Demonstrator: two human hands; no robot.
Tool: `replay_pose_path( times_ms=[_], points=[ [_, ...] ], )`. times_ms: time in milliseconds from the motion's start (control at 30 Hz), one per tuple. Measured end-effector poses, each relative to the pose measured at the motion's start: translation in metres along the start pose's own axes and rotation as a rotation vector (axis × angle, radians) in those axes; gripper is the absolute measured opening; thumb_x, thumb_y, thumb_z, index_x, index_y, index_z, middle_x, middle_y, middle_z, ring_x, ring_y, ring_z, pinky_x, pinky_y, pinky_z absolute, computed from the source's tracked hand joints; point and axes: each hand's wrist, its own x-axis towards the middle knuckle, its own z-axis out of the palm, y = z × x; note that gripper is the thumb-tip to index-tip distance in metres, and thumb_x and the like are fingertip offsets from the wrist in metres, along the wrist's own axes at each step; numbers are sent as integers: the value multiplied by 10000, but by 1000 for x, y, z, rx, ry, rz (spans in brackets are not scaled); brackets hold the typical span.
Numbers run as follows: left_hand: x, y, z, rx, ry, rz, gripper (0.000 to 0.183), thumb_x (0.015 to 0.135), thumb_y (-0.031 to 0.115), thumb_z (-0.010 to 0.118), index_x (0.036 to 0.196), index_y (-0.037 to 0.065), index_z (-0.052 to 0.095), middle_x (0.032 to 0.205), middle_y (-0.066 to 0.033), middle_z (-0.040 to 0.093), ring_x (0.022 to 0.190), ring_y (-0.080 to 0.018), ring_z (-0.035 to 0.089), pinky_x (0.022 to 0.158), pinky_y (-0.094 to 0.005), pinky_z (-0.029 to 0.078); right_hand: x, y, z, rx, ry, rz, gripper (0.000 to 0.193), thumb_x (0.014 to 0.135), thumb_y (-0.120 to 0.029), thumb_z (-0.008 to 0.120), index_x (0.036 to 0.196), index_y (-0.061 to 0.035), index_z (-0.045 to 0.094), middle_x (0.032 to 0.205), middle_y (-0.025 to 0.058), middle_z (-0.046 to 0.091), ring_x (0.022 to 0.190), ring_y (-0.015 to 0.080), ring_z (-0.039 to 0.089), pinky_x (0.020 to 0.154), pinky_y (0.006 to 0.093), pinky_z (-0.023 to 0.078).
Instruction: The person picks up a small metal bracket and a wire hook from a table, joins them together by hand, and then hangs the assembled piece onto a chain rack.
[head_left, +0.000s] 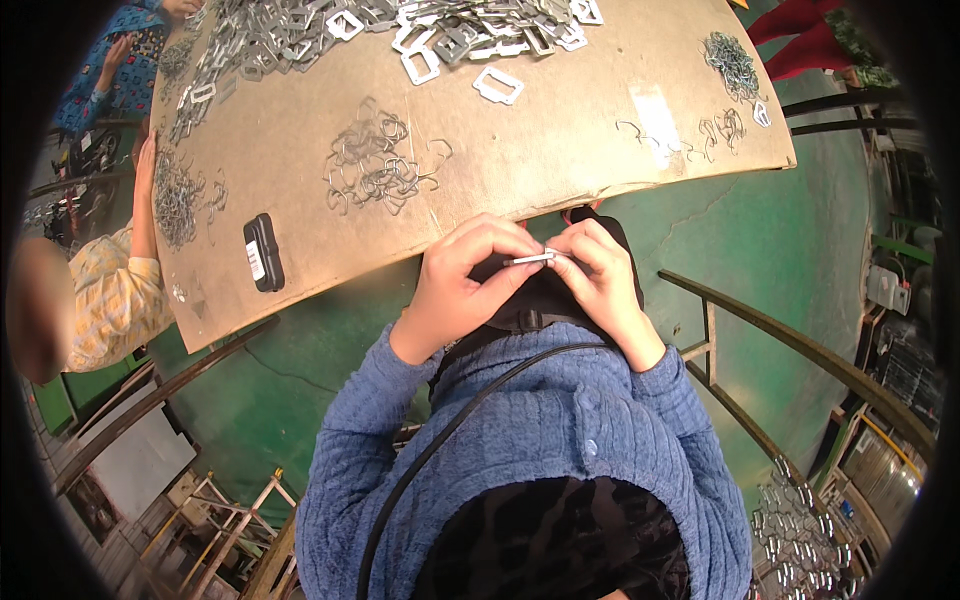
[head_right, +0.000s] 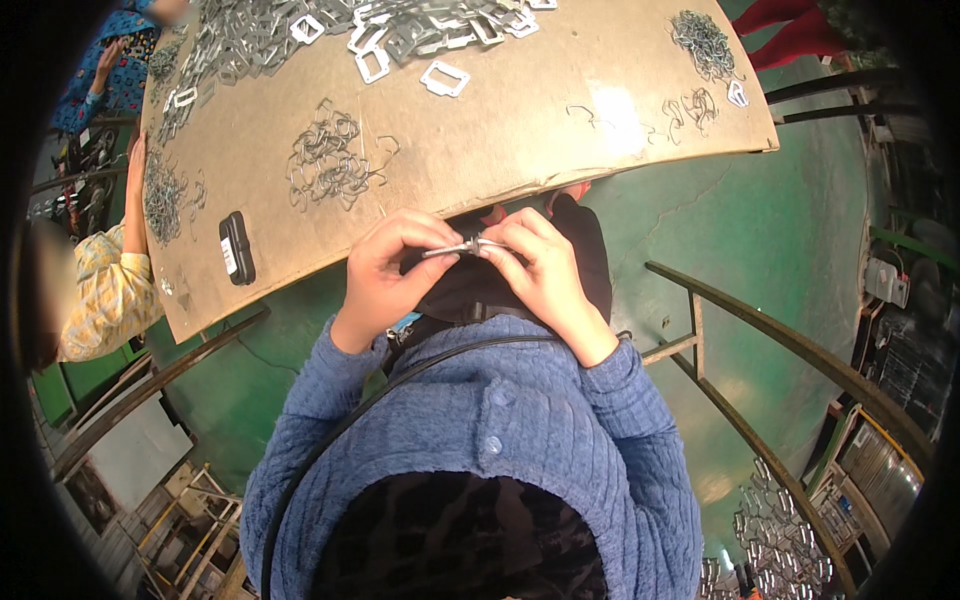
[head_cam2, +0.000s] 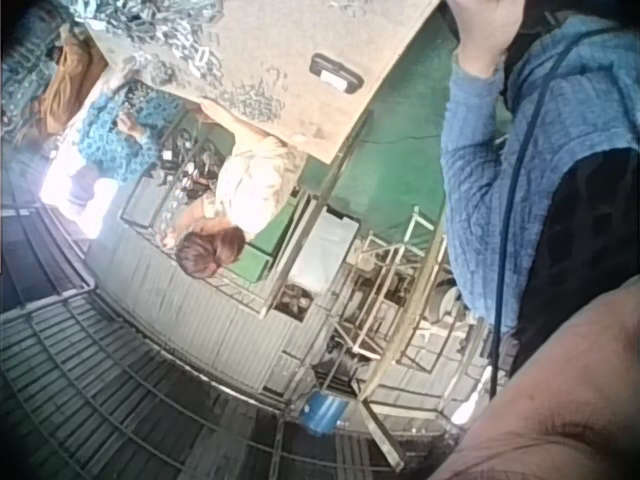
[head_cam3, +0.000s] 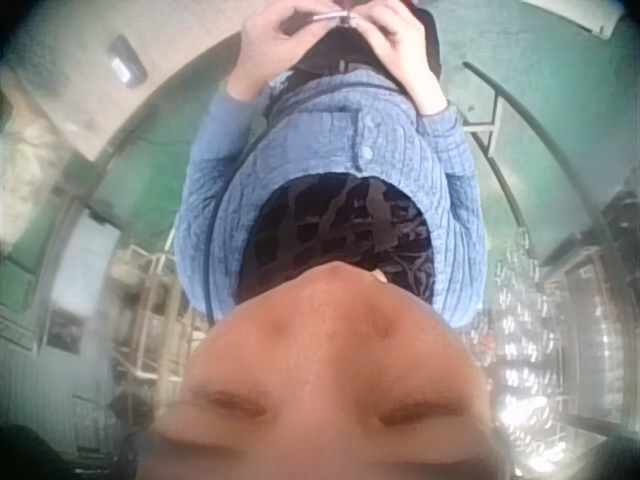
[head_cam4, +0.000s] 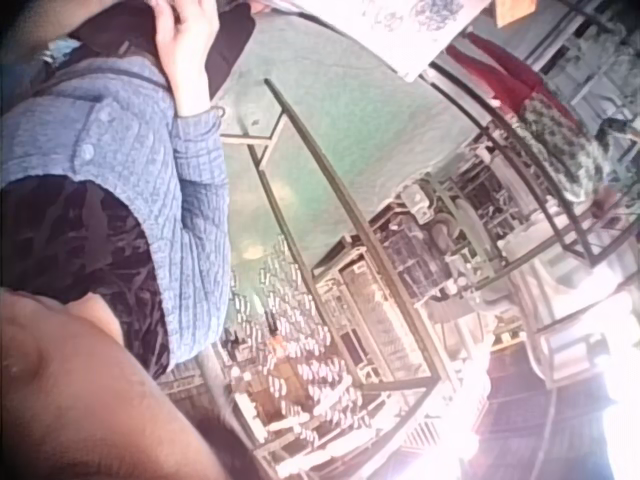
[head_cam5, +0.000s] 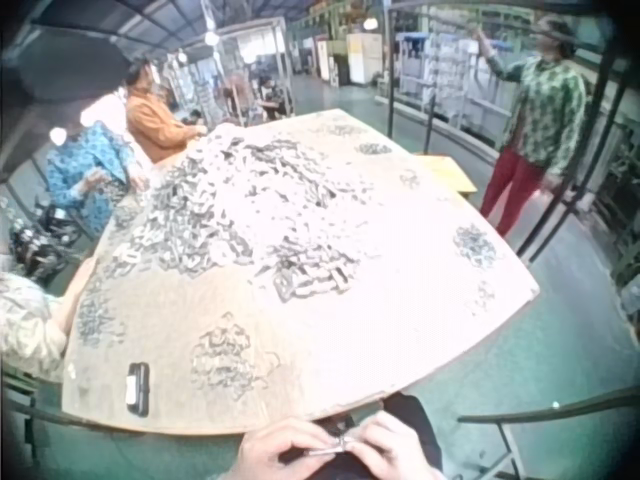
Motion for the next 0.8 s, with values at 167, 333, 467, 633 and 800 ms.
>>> replay_pose_path(
  times_ms=[167,333,467,633,800],
  points=[
    [-14,0,-6,61,20,-26,121,745,-23,698,833,14,624,840,-98,648,803,-212,635,720,-301,499,21,7,-19,47,-41,-105,280,761,-155,700,1005,-30,644,861,74,599,744,195,593,705,305,480],
    [-19,0,-12,68,41,-62,121,745,-45,682,835,6,620,831,-103,640,796,-210,630,716,-299,496,93,10,17,-115,51,-110,144,805,-124,655,890,-11,628,800,79,580,723,180,578,663,315,471],
    [-20,1,-11,45,88,-79,115,750,-51,672,836,2,617,835,-107,637,783,-200,625,699,-290,495,138,6,66,-308,-1,-130,124,790,-141,663,840,-35,624,851,132,598,752,312,610,673,387,486],
    [-19,4,-12,76,89,-60,123,749,-33,685,849,4,624,841,-107,632,773,-196,622,685,-284,491,150,11,91,-566,-3,-89,107,802,-134,636,847,-40,611,883,157,595,800,361,604,697,456,472],
    [-15,0,-9,79,93,-77,125,750,-12,698,860,4,643,840,-94,622,752,-181,617,667,-275,487,137,24,85,-546,68,-139,121,813,-117,619,879,-22,582,857,175,597,766,362,603,660,433,472]
  ],
)
